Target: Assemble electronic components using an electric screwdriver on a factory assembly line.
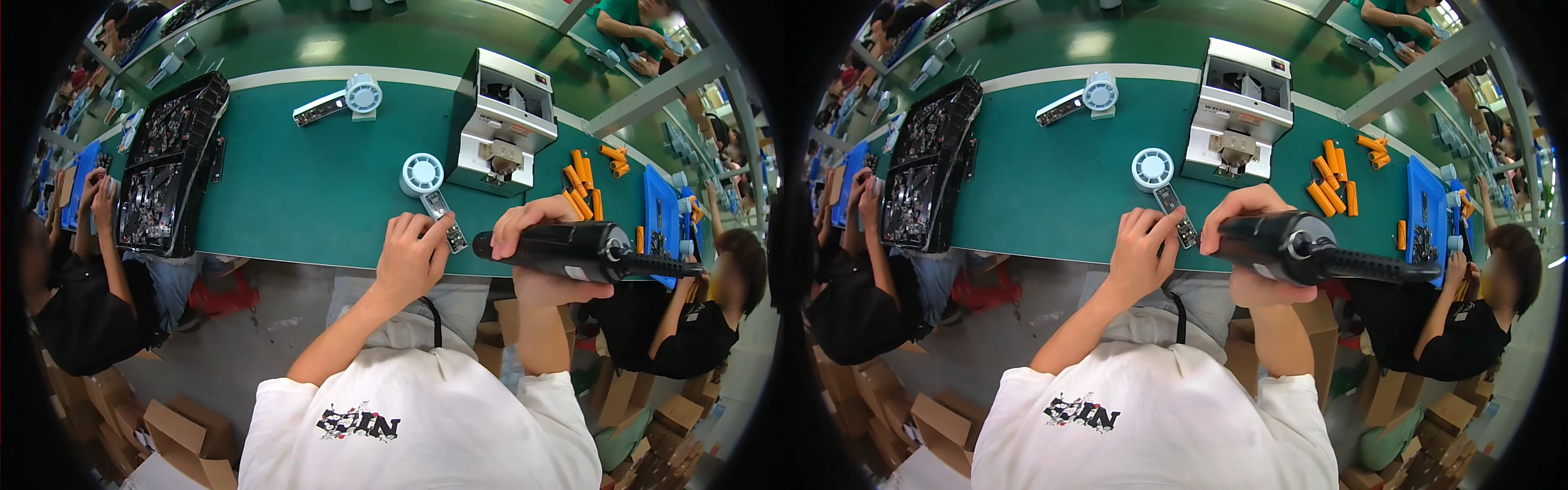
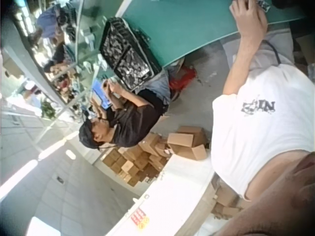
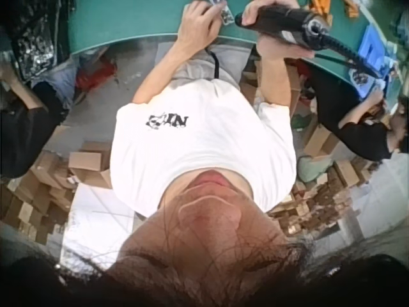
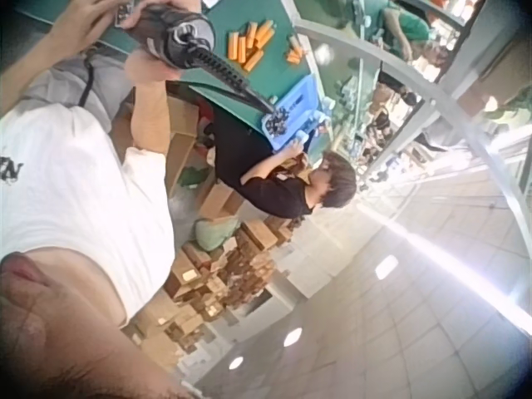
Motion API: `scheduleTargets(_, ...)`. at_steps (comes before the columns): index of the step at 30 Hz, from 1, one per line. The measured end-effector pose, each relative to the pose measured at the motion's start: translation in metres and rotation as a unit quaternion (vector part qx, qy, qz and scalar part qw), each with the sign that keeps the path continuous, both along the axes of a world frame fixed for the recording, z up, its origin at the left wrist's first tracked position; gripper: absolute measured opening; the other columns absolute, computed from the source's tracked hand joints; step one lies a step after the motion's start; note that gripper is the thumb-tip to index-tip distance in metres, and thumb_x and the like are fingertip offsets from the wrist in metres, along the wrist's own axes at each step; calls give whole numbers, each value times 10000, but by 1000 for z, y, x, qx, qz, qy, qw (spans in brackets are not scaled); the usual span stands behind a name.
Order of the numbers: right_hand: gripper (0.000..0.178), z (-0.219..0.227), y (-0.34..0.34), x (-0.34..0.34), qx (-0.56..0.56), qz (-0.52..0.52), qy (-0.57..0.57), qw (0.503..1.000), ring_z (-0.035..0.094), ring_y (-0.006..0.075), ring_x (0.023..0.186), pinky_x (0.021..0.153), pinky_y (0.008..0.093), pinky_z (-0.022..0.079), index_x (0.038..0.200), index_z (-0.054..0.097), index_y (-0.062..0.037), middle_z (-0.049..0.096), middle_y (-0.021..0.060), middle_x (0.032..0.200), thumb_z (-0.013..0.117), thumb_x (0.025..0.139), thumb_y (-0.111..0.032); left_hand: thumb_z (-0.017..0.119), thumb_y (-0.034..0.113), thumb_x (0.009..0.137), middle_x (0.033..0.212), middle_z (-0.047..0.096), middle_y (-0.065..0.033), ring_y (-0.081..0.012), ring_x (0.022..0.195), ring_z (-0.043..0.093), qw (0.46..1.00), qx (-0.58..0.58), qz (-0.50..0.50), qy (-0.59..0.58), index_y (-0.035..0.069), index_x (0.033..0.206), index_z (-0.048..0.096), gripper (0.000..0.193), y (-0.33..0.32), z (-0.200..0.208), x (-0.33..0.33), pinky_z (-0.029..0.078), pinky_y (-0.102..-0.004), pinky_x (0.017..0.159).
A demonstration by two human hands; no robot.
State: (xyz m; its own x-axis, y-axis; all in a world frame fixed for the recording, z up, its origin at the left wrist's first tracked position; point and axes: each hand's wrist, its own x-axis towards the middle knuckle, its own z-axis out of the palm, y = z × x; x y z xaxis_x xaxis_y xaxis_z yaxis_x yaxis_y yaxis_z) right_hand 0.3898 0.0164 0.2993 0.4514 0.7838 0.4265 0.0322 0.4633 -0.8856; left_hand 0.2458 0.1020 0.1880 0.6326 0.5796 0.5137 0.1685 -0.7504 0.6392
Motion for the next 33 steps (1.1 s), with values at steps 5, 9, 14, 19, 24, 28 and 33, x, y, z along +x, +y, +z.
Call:
scheduleTargets(5, 1042, 34, 23, 30, 72, -9, 94, 993, 582, 186, 499, 474, 276, 481, 956, 554, 22, 596, 112, 621, 272, 767, -963, 625, 33, 823, 838, 621, -89, -274, 813, 565, 1000, 6, 5, -5, 34, 1154, 688, 337, 0, 0, 1, 441, -407, 783)
scheduleTargets(9, 978, 61, 55, 67, 86, -168, 77, 979, 544, 186, 503, 481, 294, 462, 925, 584, -9, 535, 90, 585, 244, 825, -920, 623, 16, 823, 833, 629, -86, -274, 805, 571, 1000, 14, 9, -3, 38, 1139, 693, 325, -4, 4, 2, 443, -405, 764)
scheduleTargets(14, 915, 53, 85, 82, 28, -155, 36, 987, 511, 194, 489, 473, 290, 430, 884, 547, -30, 501, 82, 574, 275, 840, -902, 620, 55, 831, 822, 621, -99, -283, 815, 562, 1000, 3, 14, 4, 34, 1147, 698, 326, -6, 3, 2, 450, -416, 811)
scheduleTargets(19, 897, 52, 83, 61, -13, -148, 51, 988, 514, 180, 475, 465, 280, 432, 864, 527, -42, 504, 78, 571, 279, 839, -903, 627, 53, 826, 815, 616, -93, -281, 812, 560, 1000, 8, 15, -12, 35, 1150, 694, 332, -4, 2, -1, 451, -416, 813)
scheduleTargets(24, 964, 33, 69, 22, 44, -119, 130, 983, 523, 193, 469, 466, 291, 455, 910, 557, -3, 512, 102, 560, 289, 811, -924, 633, 34, 818, 827, 624, -82, -272, 805, 565, 1000, 14, 20, -12, 49, 1150, 696, 338, -3, 4, -2, 453, -402, 795)
scheduleTargets(28, 989, 37, 79, -7, 64, -102, 130, 984, 537, 210, 484, 483, 308, 471, 928, 551, 11, 524, 108, 578, 279, 804, -932, 634, 42, 823, 816, 612, -79, -272, 807, 562, 1000, 11, 14, -16, 60, 1161, 692, 344, -1, 4, -1, 450, -401, 799)
scheduleTargets(33, 997, 24, 94, -15, 38, -114, 111, 987, 561, 197, 522, 485, 296, 475, 951, 544, 1, 543, 99, 620, 299, 779, -950, 630, 38, 827, 828, 616, -83, -273, 810, 562, 1000, 7, 12, -13, 53, 1168, 686, 346, -2, 3, -2, 447, -399, 805)
